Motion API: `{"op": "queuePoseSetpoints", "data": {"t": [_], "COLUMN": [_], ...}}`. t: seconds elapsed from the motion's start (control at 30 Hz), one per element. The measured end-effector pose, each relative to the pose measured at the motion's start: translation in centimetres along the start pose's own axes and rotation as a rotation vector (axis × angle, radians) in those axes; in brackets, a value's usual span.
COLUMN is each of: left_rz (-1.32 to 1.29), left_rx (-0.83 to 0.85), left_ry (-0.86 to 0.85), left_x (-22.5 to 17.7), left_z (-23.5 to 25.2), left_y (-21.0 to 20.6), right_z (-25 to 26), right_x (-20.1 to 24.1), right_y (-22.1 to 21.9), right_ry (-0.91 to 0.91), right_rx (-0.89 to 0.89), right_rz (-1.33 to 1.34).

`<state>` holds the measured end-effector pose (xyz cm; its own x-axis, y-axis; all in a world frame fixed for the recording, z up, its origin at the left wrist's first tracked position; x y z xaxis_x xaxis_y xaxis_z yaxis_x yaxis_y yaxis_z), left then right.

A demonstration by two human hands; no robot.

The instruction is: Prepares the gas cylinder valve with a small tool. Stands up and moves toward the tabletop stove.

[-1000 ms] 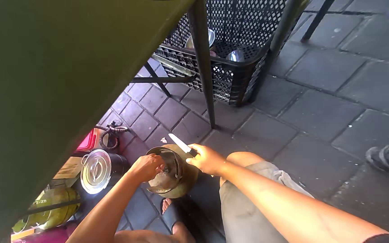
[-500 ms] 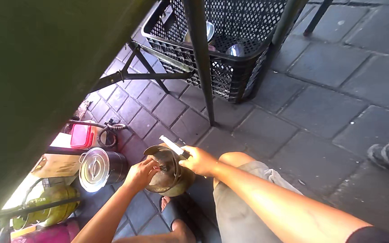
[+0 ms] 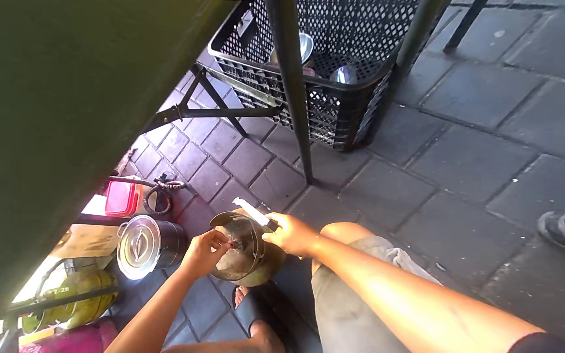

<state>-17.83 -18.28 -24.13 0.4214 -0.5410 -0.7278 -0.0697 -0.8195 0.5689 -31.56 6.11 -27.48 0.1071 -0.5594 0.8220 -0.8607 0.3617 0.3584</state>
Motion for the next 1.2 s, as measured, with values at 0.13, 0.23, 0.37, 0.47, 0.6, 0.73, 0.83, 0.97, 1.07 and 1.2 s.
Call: {"op": "queuePoseSetpoints", "data": {"t": [0.13, 0.23, 0.37, 0.47, 0.6, 0.73, 0.83, 0.97, 1.07, 1.2], "left_rz": [-0.011, 0.015, 0.085, 0.178, 0.294, 0.321, 0.360, 0.397, 0.386, 0.003], "left_rx": [0.011, 0.010, 0.021, 0.062, 0.127, 0.164, 0.175, 0.201, 0.231, 0.208], "left_ry": [0.036, 0.025, 0.015, 0.012, 0.110, 0.190, 0.227, 0.219, 0.190, 0.192], "left_x": [0.1, 0.3, 0.0, -0.6, -1.3, -1.6, -2.0, -2.1, -2.1, -1.2], "left_z": [0.2, 0.4, 0.9, 1.4, 1.8, 2.5, 2.8, 3.2, 3.2, 2.3], "left_y": [-0.2, -0.2, 0.0, 0.3, 0.4, 0.7, 0.7, 0.5, 0.4, 0.6], "right_z": [0.2, 0.2, 0.3, 0.7, 1.1, 1.4, 1.5, 1.9, 2.1, 2.1], "right_x": [-0.2, -0.2, -0.2, -0.6, -1.0, -1.1, -1.1, -1.4, -1.8, -1.8], "right_y": [-0.1, -0.1, -0.2, -0.2, 0.0, -0.1, 0.0, 0.0, 0.1, 0.4], "right_ry": [-0.011, -0.021, -0.034, -0.041, -0.062, -0.072, -0.106, -0.113, -0.118, -0.122], "right_rx": [-0.002, 0.003, 0.013, 0.004, -0.042, -0.063, -0.065, -0.062, -0.049, -0.034], "right_rz": [0.001, 0.008, 0.007, -0.012, 0.007, 0.017, -0.008, -0.055, -0.089, -0.076]}}
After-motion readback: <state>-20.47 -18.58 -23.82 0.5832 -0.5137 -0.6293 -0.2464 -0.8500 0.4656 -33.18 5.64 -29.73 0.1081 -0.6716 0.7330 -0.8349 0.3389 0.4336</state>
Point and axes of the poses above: each hand's wrist, its own z-axis towards the middle knuckle, its own y-axis out of the back of the hand, x = y × z, the point moved 3 cm from there along z, towards the middle knuckle, and after that the axes turned 11 degrees about -z, right-handed, at the moved point
